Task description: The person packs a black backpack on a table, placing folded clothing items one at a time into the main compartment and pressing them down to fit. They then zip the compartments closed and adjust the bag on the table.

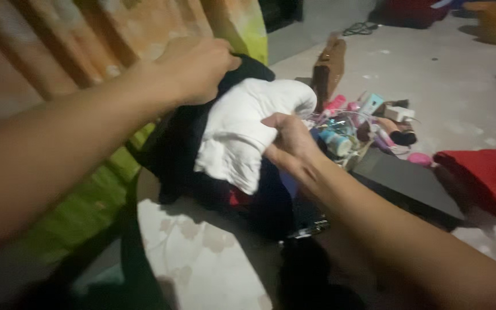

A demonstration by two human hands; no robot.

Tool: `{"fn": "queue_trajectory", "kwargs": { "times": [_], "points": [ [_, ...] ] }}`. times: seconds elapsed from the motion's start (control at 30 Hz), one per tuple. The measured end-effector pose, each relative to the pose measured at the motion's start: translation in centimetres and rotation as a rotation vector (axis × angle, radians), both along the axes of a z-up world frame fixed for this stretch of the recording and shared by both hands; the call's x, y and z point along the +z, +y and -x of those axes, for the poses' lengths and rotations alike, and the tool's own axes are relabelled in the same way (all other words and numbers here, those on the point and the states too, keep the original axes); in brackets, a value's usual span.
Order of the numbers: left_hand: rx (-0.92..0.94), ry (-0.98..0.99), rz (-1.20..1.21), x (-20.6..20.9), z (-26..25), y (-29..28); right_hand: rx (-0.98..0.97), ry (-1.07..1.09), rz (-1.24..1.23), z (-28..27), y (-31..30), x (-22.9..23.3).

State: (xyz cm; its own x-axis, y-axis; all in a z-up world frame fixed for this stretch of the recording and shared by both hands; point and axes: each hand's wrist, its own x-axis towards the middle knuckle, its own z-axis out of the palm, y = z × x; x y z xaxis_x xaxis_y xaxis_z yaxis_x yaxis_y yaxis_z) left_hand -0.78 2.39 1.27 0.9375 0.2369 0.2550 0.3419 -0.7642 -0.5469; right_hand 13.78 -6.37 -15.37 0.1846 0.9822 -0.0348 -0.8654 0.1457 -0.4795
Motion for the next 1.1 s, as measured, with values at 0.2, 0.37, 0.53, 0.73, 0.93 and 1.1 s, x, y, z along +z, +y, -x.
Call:
{"fn": "queue_trajectory", "kwargs": {
  "times": [0.2,0.37,0.53,0.73,0.93,1.1],
  "points": [
    [-0.08,-0.03,-0.024,0.2,0.8,0.7,0.064,-0.215,0.124,1.2,5.2,-3.7],
    [-0.097,-0.038,0.001,0.0,0.4,0.5,-0.326,-0.816,0.317,-0.7,3.2,-3.3],
    [-0.089,-0.015,0.026,-0.3,0.0,-0.8,-0.792,-1.898,0.196,-0.6,-1.4,-2.6],
    [-0.04,0.059,-0.075,-1.8,-0.6,-2.3,-0.356,-2.351,0.096,0.3,-1.1,-2.0],
    [-0.138,-0.023,-0.084,-3.6,-0.9,-2.2,-0.338,-2.319,0.079,1.7,0.9,-2.7],
    [-0.185,-0.038,-0.05,-4.4,-1.2,-2.0,-0.313,-2.364,0.14,2.6,2.8,-2.5]
  ]
}}
